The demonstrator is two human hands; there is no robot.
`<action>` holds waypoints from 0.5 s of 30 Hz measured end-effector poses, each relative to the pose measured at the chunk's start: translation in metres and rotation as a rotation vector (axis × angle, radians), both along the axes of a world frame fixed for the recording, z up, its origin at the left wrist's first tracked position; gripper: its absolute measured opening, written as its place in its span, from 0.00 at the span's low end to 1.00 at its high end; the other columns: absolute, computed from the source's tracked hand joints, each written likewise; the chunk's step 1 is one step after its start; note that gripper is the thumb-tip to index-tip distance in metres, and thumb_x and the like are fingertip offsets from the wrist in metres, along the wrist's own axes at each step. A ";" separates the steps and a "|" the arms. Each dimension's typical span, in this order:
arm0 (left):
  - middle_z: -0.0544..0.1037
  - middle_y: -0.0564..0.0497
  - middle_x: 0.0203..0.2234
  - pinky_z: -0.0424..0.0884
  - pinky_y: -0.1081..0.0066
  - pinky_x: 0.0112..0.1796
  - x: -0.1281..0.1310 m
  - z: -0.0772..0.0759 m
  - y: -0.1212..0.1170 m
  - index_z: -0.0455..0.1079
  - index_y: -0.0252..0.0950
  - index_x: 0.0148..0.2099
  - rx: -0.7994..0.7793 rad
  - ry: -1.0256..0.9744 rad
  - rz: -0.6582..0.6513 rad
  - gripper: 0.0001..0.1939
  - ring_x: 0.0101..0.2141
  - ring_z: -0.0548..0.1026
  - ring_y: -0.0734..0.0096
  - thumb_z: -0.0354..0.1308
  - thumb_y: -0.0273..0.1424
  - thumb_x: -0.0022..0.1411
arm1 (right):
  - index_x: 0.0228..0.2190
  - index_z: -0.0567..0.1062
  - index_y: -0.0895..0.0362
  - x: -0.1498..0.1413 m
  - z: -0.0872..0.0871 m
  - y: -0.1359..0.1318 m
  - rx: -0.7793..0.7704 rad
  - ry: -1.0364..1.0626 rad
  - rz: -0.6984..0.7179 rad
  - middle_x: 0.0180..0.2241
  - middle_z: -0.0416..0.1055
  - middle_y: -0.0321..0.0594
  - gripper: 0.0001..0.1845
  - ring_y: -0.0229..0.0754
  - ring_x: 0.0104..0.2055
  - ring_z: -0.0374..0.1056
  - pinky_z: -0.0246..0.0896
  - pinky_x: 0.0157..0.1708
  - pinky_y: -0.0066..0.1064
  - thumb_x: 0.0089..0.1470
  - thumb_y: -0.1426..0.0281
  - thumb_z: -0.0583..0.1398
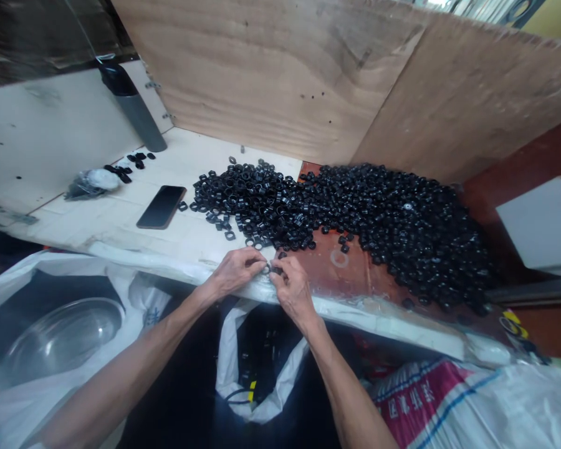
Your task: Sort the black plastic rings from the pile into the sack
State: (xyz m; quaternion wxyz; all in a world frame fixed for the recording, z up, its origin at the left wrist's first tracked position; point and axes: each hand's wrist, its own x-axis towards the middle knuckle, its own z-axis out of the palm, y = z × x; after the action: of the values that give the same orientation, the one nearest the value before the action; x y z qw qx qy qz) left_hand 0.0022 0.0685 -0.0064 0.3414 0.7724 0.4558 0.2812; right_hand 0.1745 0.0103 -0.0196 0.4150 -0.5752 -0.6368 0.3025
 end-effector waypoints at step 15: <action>0.76 0.52 0.35 0.74 0.70 0.39 -0.003 -0.018 -0.016 0.68 0.38 0.46 0.170 -0.069 -0.043 0.13 0.34 0.76 0.70 0.59 0.27 0.57 | 0.42 0.76 0.54 -0.004 -0.003 -0.008 0.096 0.026 -0.032 0.39 0.73 0.41 0.10 0.42 0.37 0.71 0.67 0.38 0.32 0.59 0.68 0.59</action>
State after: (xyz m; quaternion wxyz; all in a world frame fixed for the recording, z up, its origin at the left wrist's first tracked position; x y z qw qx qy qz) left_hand -0.0004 0.0530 -0.0241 0.2960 0.7980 0.4018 0.3379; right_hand 0.1706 0.0021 -0.0226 0.4553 -0.5606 -0.6358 0.2724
